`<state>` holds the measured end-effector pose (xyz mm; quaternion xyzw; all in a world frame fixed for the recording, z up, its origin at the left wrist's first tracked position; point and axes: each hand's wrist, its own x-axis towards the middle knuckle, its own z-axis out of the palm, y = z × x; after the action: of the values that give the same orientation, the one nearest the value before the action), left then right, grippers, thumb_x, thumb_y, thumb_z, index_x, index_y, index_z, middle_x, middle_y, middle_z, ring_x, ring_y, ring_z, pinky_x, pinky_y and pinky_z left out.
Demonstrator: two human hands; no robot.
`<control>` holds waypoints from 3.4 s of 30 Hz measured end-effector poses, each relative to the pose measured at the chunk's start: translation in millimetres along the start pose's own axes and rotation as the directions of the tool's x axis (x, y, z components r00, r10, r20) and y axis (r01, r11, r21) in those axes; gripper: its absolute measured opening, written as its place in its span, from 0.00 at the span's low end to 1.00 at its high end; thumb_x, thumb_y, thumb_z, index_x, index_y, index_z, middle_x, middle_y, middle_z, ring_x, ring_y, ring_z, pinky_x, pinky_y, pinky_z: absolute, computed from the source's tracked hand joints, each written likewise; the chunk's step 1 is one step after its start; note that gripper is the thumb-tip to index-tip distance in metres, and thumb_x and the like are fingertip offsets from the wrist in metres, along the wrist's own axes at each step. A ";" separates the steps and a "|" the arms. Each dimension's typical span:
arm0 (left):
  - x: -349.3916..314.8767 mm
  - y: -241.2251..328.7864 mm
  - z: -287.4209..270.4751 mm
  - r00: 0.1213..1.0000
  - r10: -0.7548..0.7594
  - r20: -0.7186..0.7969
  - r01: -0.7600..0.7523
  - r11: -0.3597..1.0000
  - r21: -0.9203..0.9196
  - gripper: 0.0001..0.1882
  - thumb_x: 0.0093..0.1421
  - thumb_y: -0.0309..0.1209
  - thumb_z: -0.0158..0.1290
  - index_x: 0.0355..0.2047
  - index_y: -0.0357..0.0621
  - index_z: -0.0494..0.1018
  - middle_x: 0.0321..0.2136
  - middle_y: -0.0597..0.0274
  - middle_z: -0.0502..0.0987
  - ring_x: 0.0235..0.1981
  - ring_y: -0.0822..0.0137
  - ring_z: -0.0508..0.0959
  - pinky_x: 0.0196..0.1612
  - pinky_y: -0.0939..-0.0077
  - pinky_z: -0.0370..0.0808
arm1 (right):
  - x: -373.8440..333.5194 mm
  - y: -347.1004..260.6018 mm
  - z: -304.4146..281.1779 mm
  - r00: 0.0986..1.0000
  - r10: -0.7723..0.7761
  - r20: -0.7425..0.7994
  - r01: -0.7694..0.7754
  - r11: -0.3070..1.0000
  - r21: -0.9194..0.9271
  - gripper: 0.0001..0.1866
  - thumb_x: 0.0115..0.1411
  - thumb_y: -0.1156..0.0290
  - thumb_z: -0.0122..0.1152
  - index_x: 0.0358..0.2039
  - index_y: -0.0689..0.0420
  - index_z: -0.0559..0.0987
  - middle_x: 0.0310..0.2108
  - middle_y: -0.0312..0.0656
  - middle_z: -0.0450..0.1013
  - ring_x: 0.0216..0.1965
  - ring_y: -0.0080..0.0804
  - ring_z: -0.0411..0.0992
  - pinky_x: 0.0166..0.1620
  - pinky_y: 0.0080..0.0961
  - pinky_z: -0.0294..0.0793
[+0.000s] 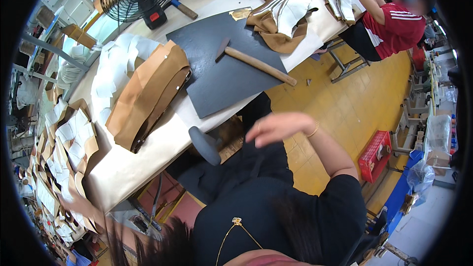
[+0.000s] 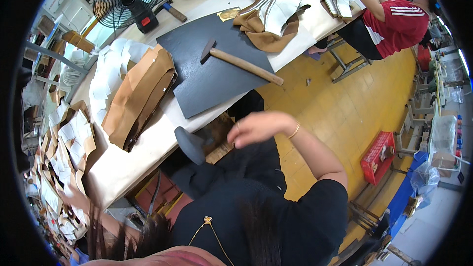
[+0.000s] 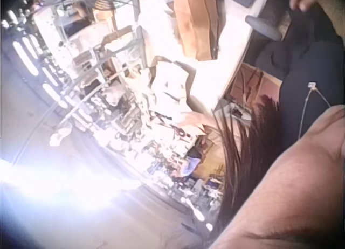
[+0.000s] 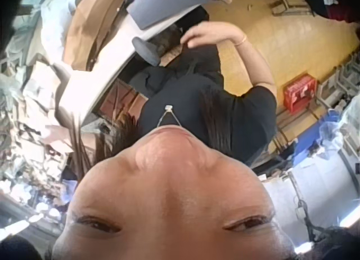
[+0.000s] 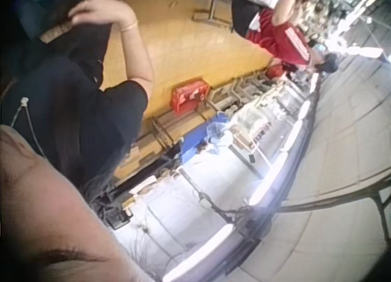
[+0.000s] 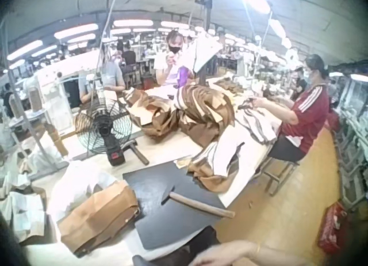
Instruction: The person repeatedly picks up curved leather pieces, places them on a curved metal form, and uses a wooden mallet to tap and shape the edges. They handle multiple pieces one at a time, occasionally moving items aside and walking to retrieve a drink before returning to continue shaping.
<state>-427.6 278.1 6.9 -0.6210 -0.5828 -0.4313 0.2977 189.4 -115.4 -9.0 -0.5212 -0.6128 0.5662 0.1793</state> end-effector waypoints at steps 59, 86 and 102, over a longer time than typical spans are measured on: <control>18.2 457.8 -158.5 -0.370 0.603 0.707 0.803 0.590 -0.083 0.27 0.59 0.48 0.59 0.45 0.35 0.75 0.32 0.62 0.80 0.28 0.76 0.80 0.31 0.81 0.77 | 55.3 59.0 -74.8 0.555 -0.125 -0.822 -0.487 0.752 -0.443 0.26 0.59 0.58 0.64 0.53 0.59 0.74 0.44 0.49 0.70 0.45 0.49 0.72 0.47 0.40 0.73; -91.4 482.1 -25.0 -0.138 0.749 0.648 -0.101 0.640 -0.762 0.19 0.58 0.37 0.58 0.46 0.38 0.77 0.42 0.44 0.78 0.43 0.50 0.77 0.50 0.62 0.72 | -59.0 50.1 -37.6 0.277 -0.011 -0.961 -0.284 0.954 -0.092 0.19 0.66 0.70 0.55 0.57 0.54 0.74 0.34 0.46 0.72 0.30 0.43 0.72 0.35 0.36 0.72; -187.1 651.4 2.4 0.175 0.882 0.438 0.301 0.376 -0.876 0.13 0.52 0.30 0.59 0.39 0.41 0.82 0.31 0.54 0.78 0.36 0.55 0.78 0.43 0.63 0.74 | -36.3 53.3 -52.9 0.201 0.047 -0.978 -0.490 0.870 -0.059 0.23 0.65 0.72 0.56 0.61 0.49 0.72 0.35 0.49 0.75 0.32 0.43 0.73 0.39 0.36 0.72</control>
<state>221.3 99.4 -72.8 -0.9104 -0.1443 -0.0999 -0.3746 269.7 -129.0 -26.9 -0.8779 -0.3633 0.0303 0.3104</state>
